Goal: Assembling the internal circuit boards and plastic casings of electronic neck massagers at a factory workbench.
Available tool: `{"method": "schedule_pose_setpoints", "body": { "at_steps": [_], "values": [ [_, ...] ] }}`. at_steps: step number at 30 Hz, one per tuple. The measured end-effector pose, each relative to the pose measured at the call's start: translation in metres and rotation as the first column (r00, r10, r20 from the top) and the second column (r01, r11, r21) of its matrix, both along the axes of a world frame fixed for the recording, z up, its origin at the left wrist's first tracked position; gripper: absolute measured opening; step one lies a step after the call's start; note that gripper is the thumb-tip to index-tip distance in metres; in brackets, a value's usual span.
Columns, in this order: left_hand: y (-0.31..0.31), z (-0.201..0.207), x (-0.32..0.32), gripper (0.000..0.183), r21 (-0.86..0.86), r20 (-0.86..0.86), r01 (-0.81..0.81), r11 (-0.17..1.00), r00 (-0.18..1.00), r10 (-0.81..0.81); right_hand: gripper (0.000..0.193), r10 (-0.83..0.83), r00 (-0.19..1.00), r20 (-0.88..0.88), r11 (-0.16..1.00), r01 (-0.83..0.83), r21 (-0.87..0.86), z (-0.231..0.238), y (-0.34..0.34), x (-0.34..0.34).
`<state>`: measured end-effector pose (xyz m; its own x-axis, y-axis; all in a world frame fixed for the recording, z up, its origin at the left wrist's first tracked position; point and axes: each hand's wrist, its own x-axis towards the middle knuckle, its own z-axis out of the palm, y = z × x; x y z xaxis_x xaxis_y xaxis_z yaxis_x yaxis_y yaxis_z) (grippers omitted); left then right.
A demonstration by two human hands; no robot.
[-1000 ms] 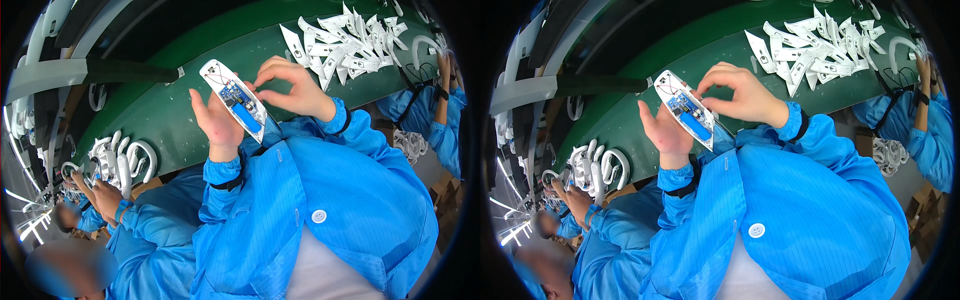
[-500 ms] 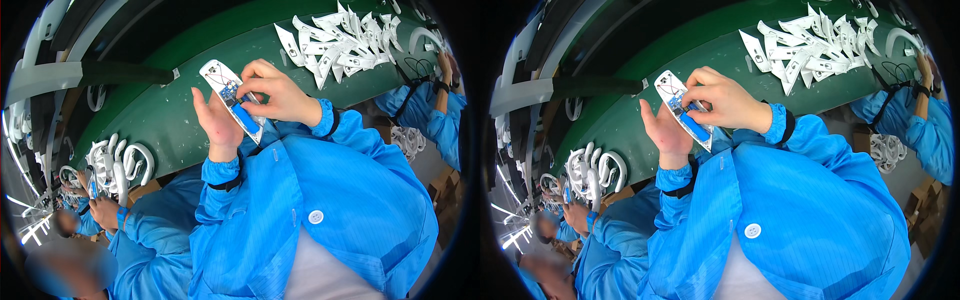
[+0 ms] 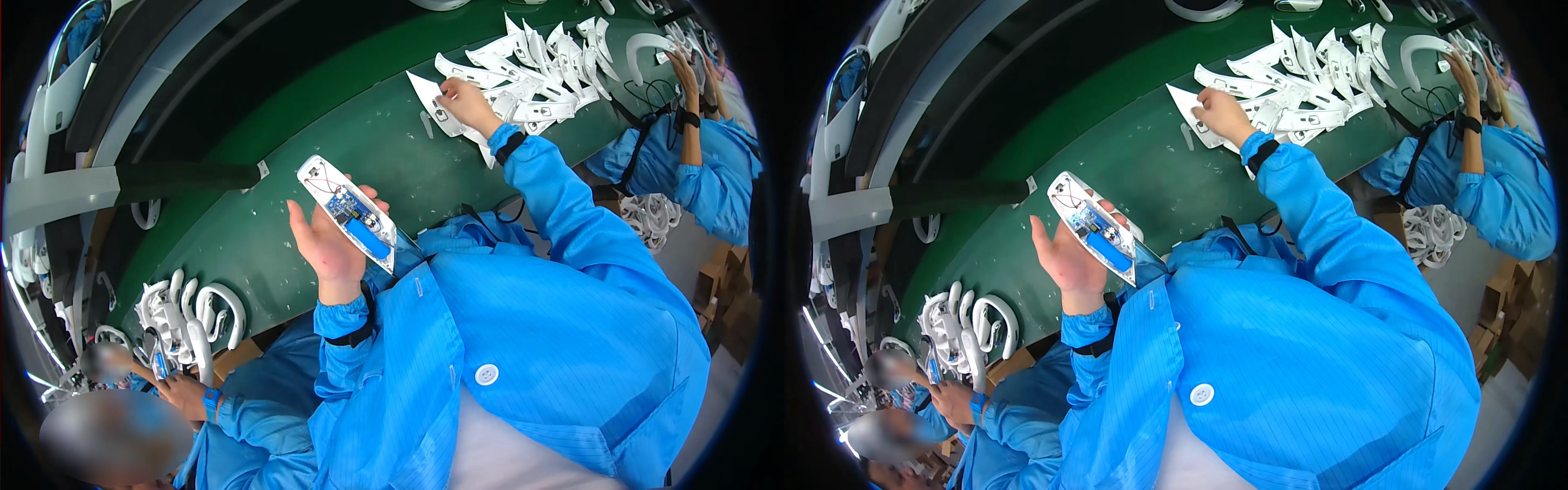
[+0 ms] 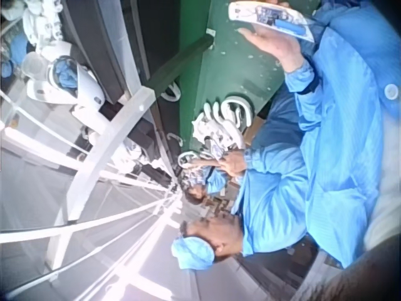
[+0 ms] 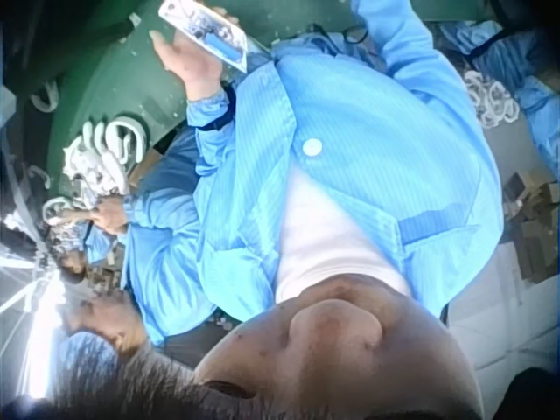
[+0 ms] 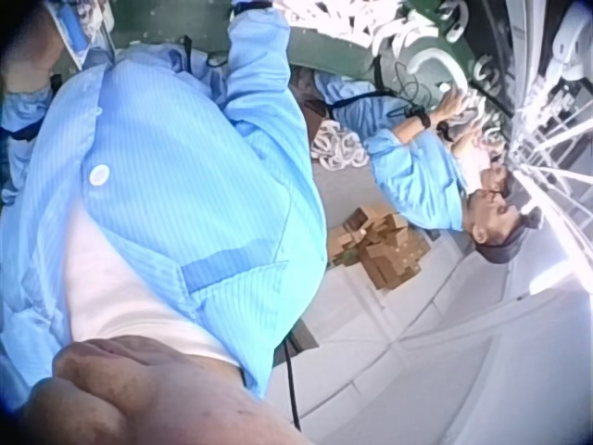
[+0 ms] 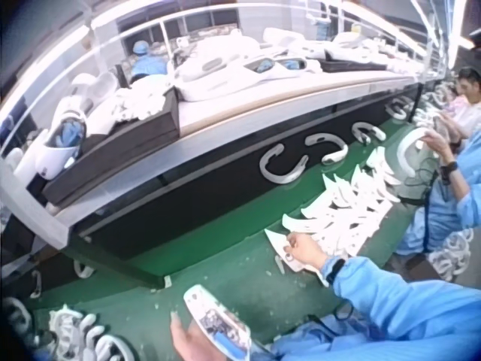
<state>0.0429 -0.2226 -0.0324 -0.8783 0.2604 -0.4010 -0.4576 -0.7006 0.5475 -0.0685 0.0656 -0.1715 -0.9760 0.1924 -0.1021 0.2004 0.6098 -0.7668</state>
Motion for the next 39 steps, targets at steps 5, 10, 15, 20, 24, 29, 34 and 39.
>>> {"method": "schedule_pose_setpoints", "body": {
  "at_steps": [5, 10, 15, 20, 24, 29, 34, 39],
  "values": [
    [0.001, 0.0, -0.001, 0.076, 0.062, 0.019, -0.026, 0.998, 1.0, 0.025, 0.04, 0.218, 0.949, 0.227, 0.76, -0.311, 0.571, -0.005, -0.033, 0.025],
    [-0.002, -0.004, -0.002, 0.073, 0.086, -0.04, 0.031, 0.996, 0.999, -0.028, 0.029, 0.331, 0.942, 0.056, 0.748, -0.298, 0.593, -0.019, -0.016, 0.026],
    [-0.002, -0.004, -0.001, 0.074, -0.001, -0.024, -0.001, 1.0, 1.0, 0.001, 0.024, 0.255, 0.947, -0.196, 0.949, -0.206, 0.239, 0.038, -0.011, 0.019],
    [0.0, -0.003, -0.002, 0.074, 0.038, -0.025, 0.019, 0.999, 1.0, -0.018, 0.017, 0.163, 0.915, -0.369, 0.97, -0.217, -0.11, 0.097, 0.0, -0.001],
    [0.006, 0.002, -0.006, 0.074, 0.008, 0.016, 0.023, 1.0, 1.0, -0.023, 0.036, 0.411, 0.906, -0.104, 0.836, -0.42, -0.352, 0.167, -0.011, -0.011],
    [0.02, 0.012, -0.011, 0.078, 0.115, 0.048, 0.049, 0.992, 0.997, -0.055, 0.03, 0.974, 0.189, -0.128, 0.184, -0.982, -0.052, 0.207, -0.093, -0.017],
    [0.016, 0.015, -0.013, 0.082, 0.127, -0.079, 0.327, 0.936, 0.944, -0.319, 0.019, 0.994, 0.113, 0.009, 0.109, -0.974, 0.199, 0.202, -0.142, 0.01],
    [0.034, 0.026, -0.008, 0.085, 0.012, 0.047, 0.1, 0.995, 0.994, -0.1, 0.018, 0.877, 0.159, -0.453, 0.395, -0.776, 0.493, 0.185, -0.138, 0.027]
  ]
}}
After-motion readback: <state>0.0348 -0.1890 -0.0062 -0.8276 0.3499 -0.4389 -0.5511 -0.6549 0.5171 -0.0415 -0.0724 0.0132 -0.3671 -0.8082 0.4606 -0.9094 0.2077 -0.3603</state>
